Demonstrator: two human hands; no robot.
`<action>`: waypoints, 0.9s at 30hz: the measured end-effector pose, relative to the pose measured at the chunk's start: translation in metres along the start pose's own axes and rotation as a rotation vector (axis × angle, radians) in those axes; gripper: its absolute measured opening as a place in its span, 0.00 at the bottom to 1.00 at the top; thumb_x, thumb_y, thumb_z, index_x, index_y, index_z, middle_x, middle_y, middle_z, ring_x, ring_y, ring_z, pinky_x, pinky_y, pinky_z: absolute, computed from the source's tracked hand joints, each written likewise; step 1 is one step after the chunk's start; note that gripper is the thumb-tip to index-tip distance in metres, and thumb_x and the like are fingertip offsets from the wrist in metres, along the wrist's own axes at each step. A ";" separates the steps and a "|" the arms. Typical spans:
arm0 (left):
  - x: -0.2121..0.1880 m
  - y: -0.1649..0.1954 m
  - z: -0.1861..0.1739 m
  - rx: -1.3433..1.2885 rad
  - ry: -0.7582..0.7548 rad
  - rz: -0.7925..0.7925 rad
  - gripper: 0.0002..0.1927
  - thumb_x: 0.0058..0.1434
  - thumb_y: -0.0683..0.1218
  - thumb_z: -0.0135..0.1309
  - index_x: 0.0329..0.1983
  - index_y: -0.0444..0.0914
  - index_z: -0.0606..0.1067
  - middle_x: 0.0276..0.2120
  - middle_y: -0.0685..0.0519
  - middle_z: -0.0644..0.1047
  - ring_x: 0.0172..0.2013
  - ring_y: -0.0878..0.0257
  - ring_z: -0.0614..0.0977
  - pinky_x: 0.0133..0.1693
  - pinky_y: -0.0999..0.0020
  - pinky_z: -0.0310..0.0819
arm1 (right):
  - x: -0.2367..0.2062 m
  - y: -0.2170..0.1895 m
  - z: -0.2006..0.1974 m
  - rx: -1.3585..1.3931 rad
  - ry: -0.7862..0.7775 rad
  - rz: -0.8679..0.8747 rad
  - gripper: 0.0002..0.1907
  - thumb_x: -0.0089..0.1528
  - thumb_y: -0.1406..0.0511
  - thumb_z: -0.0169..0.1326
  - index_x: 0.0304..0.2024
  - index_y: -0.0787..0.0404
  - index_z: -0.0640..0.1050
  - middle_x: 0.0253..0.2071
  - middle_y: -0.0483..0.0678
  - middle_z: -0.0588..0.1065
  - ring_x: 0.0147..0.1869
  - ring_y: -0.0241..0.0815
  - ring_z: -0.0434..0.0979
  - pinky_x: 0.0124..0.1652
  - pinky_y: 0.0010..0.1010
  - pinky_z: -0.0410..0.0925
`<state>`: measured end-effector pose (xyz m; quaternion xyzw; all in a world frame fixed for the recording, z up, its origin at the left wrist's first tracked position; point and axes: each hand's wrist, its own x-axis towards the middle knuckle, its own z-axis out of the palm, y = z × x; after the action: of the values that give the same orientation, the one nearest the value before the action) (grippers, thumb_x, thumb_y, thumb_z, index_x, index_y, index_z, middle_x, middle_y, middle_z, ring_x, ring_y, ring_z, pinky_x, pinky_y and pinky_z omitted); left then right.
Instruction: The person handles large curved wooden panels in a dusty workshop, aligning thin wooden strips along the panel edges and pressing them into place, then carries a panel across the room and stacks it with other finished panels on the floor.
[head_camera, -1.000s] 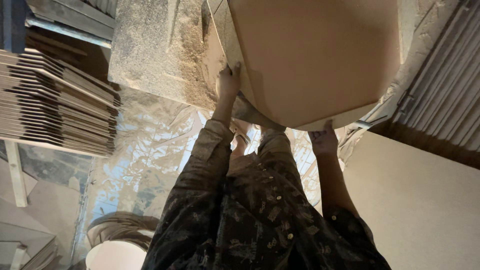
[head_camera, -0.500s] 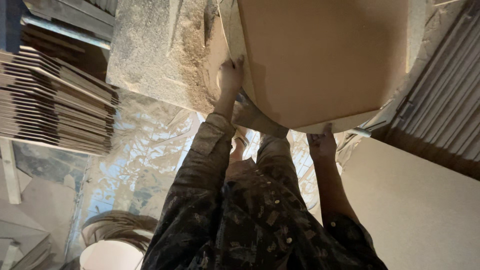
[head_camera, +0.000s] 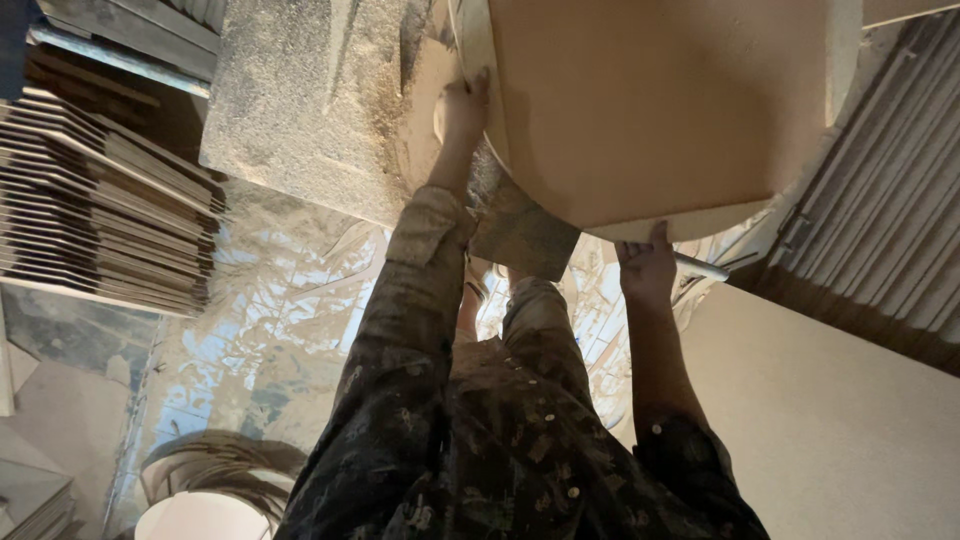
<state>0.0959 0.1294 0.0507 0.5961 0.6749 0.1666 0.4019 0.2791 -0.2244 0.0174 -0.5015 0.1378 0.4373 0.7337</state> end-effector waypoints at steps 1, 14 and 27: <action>0.004 0.002 0.000 0.015 0.008 0.009 0.30 0.58 0.68 0.50 0.35 0.38 0.83 0.34 0.40 0.83 0.37 0.42 0.85 0.39 0.46 0.77 | 0.001 -0.001 0.002 -0.001 -0.005 -0.002 0.29 0.68 0.53 0.54 0.66 0.58 0.66 0.63 0.51 0.71 0.69 0.51 0.71 0.65 0.47 0.66; -0.061 -0.069 -0.024 -0.022 -0.005 0.146 0.29 0.65 0.65 0.52 0.27 0.34 0.79 0.24 0.37 0.79 0.27 0.42 0.82 0.30 0.47 0.72 | -0.062 0.012 -0.043 -0.162 0.075 0.172 0.20 0.67 0.64 0.52 0.62 0.55 0.68 0.56 0.45 0.75 0.60 0.46 0.76 0.58 0.44 0.71; -0.064 -0.075 -0.016 -0.089 -0.072 0.123 0.22 0.61 0.61 0.57 0.36 0.37 0.82 0.29 0.43 0.82 0.30 0.47 0.86 0.32 0.52 0.78 | -0.047 0.037 -0.030 -0.062 0.022 0.160 0.22 0.67 0.60 0.53 0.63 0.55 0.68 0.59 0.47 0.74 0.65 0.46 0.74 0.62 0.43 0.68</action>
<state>0.0318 0.0558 0.0300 0.6234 0.6141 0.1991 0.4412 0.2300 -0.2698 0.0104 -0.5158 0.1719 0.4932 0.6791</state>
